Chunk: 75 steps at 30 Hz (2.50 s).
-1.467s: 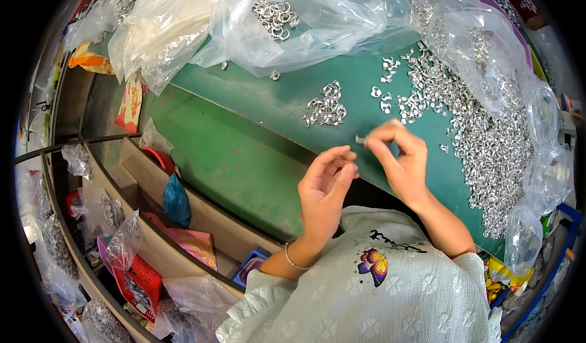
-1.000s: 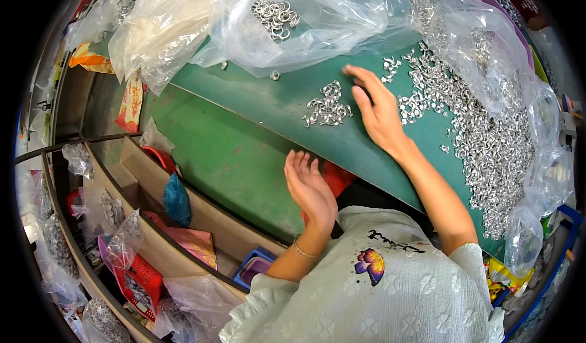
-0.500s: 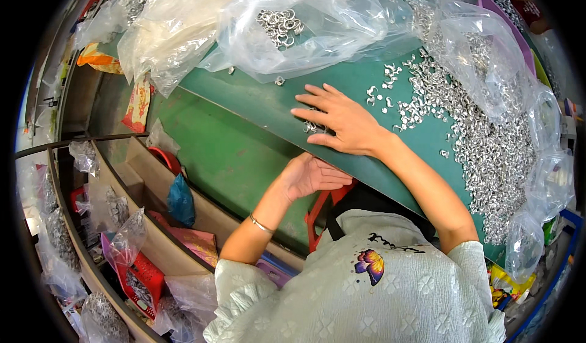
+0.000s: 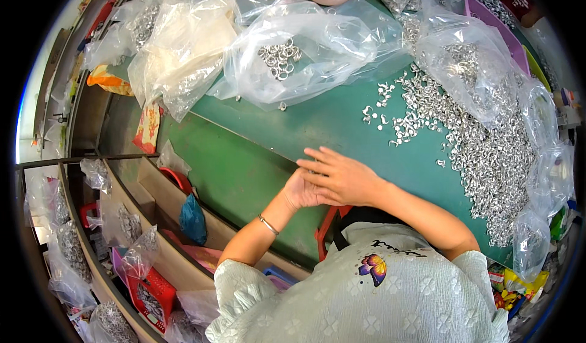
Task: The person sorts small silver metal eyelets on a green table by hand, picking them from a large pile and moving them into smaller groups.
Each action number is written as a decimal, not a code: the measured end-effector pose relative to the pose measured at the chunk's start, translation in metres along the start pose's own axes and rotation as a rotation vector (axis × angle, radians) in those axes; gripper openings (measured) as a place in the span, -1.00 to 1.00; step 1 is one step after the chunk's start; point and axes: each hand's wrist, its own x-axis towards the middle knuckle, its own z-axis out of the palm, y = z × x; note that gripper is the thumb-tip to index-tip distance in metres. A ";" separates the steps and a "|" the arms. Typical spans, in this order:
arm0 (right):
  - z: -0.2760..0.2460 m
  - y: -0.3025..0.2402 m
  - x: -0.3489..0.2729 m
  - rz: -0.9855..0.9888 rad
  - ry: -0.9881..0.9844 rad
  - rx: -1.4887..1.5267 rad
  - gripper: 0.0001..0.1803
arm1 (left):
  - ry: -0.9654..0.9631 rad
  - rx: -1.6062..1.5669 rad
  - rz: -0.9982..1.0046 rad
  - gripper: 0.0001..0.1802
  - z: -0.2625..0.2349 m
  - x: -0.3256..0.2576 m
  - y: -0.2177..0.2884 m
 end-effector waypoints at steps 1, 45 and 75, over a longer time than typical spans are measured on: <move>0.003 -0.003 -0.003 -0.006 -0.012 -0.026 -0.46 | 0.022 -0.089 -0.024 -0.29 -0.005 -0.002 0.003; -0.055 -0.061 -0.170 0.663 0.878 0.484 -0.84 | 0.401 0.298 0.028 -0.69 0.113 0.059 -0.109; -0.074 -0.041 -0.221 0.723 0.896 0.450 -0.85 | 0.043 1.086 0.688 -0.35 0.256 0.217 -0.059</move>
